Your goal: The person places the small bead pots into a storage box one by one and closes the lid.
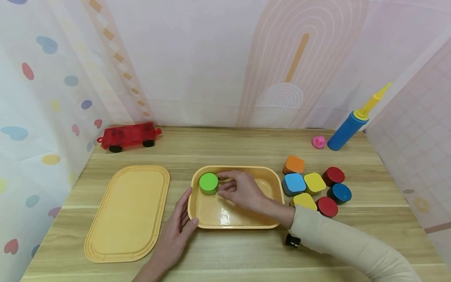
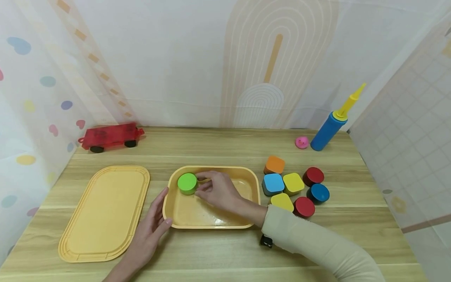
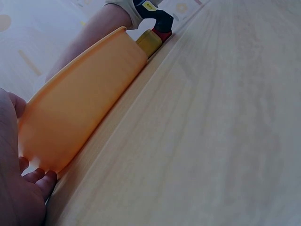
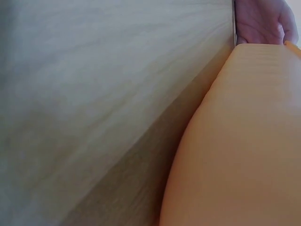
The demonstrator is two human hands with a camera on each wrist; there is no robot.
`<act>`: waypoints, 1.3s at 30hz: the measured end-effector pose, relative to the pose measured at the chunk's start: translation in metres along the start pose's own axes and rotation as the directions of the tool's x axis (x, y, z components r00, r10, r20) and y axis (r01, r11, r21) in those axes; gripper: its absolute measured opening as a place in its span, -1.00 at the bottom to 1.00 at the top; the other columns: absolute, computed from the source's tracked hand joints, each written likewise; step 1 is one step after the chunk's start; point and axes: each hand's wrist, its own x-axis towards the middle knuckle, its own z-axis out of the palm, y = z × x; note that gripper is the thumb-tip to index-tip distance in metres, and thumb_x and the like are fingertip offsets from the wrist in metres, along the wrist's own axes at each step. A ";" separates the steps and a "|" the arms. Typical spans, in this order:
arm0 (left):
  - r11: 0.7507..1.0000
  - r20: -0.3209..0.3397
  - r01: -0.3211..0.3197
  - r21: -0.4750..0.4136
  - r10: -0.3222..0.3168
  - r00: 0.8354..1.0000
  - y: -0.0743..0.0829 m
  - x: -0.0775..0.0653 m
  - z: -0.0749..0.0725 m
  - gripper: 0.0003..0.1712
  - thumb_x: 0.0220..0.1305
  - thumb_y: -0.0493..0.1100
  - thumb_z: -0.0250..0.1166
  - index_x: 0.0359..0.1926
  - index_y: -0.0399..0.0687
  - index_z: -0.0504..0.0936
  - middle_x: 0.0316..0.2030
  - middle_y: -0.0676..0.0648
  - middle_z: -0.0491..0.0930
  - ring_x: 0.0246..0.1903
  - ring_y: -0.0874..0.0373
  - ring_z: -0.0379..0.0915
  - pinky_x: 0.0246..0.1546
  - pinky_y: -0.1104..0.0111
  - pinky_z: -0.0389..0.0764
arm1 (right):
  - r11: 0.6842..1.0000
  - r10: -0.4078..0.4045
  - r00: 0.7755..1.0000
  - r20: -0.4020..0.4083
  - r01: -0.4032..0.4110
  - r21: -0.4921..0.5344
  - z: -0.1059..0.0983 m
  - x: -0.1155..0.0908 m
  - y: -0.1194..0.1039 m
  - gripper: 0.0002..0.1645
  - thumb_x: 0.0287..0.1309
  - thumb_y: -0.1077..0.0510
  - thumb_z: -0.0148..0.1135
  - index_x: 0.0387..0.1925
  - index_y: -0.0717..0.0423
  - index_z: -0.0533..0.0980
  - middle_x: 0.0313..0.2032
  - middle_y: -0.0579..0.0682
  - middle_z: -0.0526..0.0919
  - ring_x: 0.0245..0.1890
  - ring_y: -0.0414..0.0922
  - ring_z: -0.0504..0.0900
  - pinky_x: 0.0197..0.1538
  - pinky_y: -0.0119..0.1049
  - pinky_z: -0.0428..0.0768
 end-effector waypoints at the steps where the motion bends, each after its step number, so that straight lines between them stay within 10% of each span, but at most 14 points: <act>1: 1.000 0.000 -0.001 0.000 0.001 1.000 0.000 0.000 0.000 -0.12 0.68 -0.32 0.21 0.81 0.10 0.05 0.72 -0.35 0.09 0.65 -0.16 0.08 0.54 0.55 0.26 | 1.000 0.003 1.000 0.006 -0.003 0.008 0.000 0.000 0.000 -0.41 0.32 0.41 0.54 0.35 0.38 0.62 0.09 0.27 0.80 -0.03 0.04 0.88 -0.08 -0.41 0.87; 39: 1.000 -0.005 0.004 0.008 -0.004 1.000 0.002 0.001 0.001 -0.11 0.67 -0.33 0.20 0.82 0.10 0.03 0.73 -0.36 0.06 0.65 -0.17 0.07 0.55 0.54 0.25 | 0.991 0.083 0.995 0.048 -0.087 0.099 -0.013 -0.007 -0.009 -0.46 0.39 0.36 0.49 0.35 0.34 0.64 0.17 0.25 0.78 0.09 0.07 0.83 0.04 -0.36 0.86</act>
